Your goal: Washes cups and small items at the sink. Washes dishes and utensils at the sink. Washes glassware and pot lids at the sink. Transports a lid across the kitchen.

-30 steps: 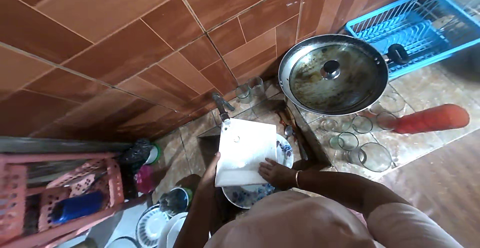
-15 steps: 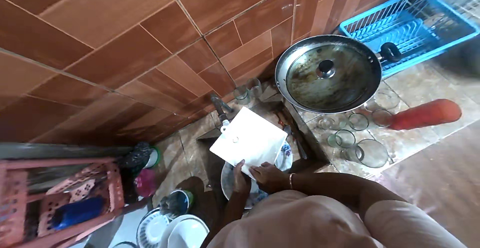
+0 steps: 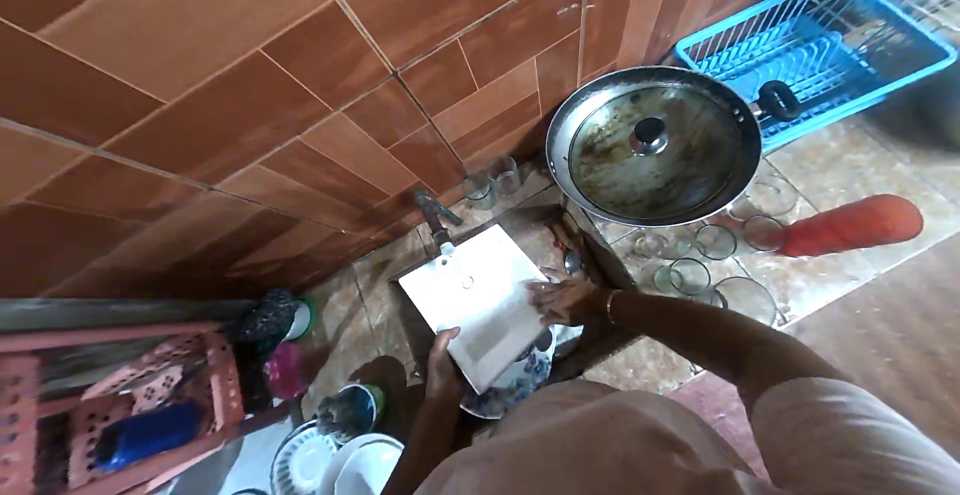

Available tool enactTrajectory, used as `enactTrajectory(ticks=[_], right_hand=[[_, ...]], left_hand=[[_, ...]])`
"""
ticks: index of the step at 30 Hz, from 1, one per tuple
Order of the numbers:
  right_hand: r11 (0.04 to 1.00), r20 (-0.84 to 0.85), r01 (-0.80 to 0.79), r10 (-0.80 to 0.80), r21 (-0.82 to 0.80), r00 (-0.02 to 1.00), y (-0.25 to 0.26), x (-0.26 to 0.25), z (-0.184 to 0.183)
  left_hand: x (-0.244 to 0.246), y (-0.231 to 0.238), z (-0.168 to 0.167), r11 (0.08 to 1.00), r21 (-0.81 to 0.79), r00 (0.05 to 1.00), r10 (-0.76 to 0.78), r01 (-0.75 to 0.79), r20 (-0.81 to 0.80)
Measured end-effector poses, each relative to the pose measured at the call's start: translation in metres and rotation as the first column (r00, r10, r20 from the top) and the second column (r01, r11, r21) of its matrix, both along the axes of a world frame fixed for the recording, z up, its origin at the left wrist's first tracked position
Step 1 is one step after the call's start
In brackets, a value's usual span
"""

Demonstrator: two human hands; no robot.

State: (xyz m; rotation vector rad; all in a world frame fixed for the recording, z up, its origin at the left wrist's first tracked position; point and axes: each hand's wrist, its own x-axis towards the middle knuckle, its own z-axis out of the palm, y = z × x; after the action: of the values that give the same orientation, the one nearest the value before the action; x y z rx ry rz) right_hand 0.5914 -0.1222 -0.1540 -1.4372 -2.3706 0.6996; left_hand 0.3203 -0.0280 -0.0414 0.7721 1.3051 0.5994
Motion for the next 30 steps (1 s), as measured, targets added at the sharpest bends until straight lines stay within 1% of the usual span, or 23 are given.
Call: enactTrajectory(ticks=[2, 4, 6, 8, 10, 11, 13, 14, 15, 16, 18, 20, 21, 23, 24, 25, 26, 28, 30], right_hand=[[0.996, 0.037, -0.092, 0.092, -0.001, 0.995, 0.017, 0.016, 0.004], [0.996, 0.057, -0.083, 0.082, 0.017, 0.995, 0.036, 0.025, 0.002], [1.0, 0.091, 0.018, -0.019, 0.013, 0.996, 0.055, 0.028, 0.0], [0.99, 0.172, 0.143, -0.137, -0.021, 0.976, 0.072, 0.024, -0.004], [0.982, 0.236, 0.181, -0.163, -0.058, 0.958, 0.076, 0.011, -0.006], [0.984, 0.223, 0.158, -0.136, -0.082, 0.965, 0.072, 0.003, -0.005], [0.994, 0.138, 0.022, -0.008, -0.103, 0.99, 0.059, -0.011, -0.006], [0.991, 0.105, -0.049, 0.062, -0.125, 0.992, 0.055, -0.013, -0.004], [0.986, 0.09, -0.078, 0.092, -0.146, 0.992, 0.053, -0.013, -0.002], [0.985, 0.088, -0.05, 0.065, -0.167, 0.994, 0.053, -0.011, 0.0], [0.971, 0.146, 0.098, -0.066, -0.219, 0.987, 0.059, -0.009, 0.003], [0.952, 0.155, 0.192, -0.158, -0.237, 0.975, 0.062, -0.016, -0.006], [0.949, 0.123, 0.207, -0.182, -0.237, 0.976, 0.058, -0.024, -0.012], [0.965, 0.084, 0.142, -0.126, -0.221, 0.988, 0.047, -0.04, -0.016], [0.98, 0.073, 0.082, -0.07, -0.181, 0.995, 0.043, -0.046, -0.012], [0.983, 0.066, 0.041, -0.029, -0.176, 0.997, 0.043, -0.05, -0.004], [0.982, 0.054, 0.035, -0.025, -0.187, 0.998, 0.045, -0.051, 0.006], [0.972, 0.027, 0.097, -0.093, -0.215, 0.995, 0.059, -0.05, 0.016], [0.971, 0.065, 0.152, -0.142, -0.186, 0.988, 0.078, -0.052, 0.013]], left_hand=[[-0.006, 0.001, 0.004, 1.0, -0.018, 1.0, 0.004, -0.004, -0.026], [-0.011, 0.001, 0.006, 0.999, -0.05, 0.999, 0.013, -0.016, -0.051], [-0.013, -0.002, 0.013, 0.996, -0.088, 0.997, 0.019, -0.025, -0.07], [-0.013, -0.007, 0.021, 0.992, -0.12, 0.996, 0.018, -0.029, -0.088], [-0.011, -0.012, 0.026, 0.991, -0.127, 0.994, 0.027, -0.041, -0.107], [-0.008, -0.014, 0.03, 0.991, -0.123, 0.991, 0.035, -0.051, -0.127], [-0.004, -0.017, 0.037, 0.994, -0.112, 0.99, 0.0, -0.016, -0.143], [-0.007, -0.018, 0.034, 0.994, -0.11, 0.992, -0.025, 0.011, -0.124], [-0.009, -0.018, 0.031, 0.994, -0.106, 0.993, -0.043, 0.031, -0.113], [-0.007, -0.019, 0.033, 0.994, -0.103, 0.991, -0.045, 0.033, -0.123], [0.001, -0.021, 0.043, 0.994, -0.107, 0.986, -0.034, 0.016, -0.165], [-0.003, -0.021, 0.037, 0.994, -0.108, 0.988, -0.03, 0.014, -0.15], [-0.007, -0.02, 0.031, 0.994, -0.107, 0.99, -0.034, 0.019, -0.134], [-0.009, -0.02, 0.025, 0.995, -0.093, 0.991, -0.045, 0.034, -0.127], [-0.009, -0.02, 0.023, 0.996, -0.086, 0.991, -0.051, 0.04, -0.127], [-0.01, -0.019, 0.023, 0.996, -0.081, 0.991, -0.055, 0.045, -0.126], [-0.01, -0.019, 0.025, 0.995, -0.083, 0.989, -0.062, 0.052, -0.131], [-0.009, -0.02, 0.027, 0.994, -0.095, 0.987, -0.067, 0.054, -0.146], [-0.008, -0.019, 0.028, 0.994, -0.096, 0.988, -0.065, 0.052, -0.141]])
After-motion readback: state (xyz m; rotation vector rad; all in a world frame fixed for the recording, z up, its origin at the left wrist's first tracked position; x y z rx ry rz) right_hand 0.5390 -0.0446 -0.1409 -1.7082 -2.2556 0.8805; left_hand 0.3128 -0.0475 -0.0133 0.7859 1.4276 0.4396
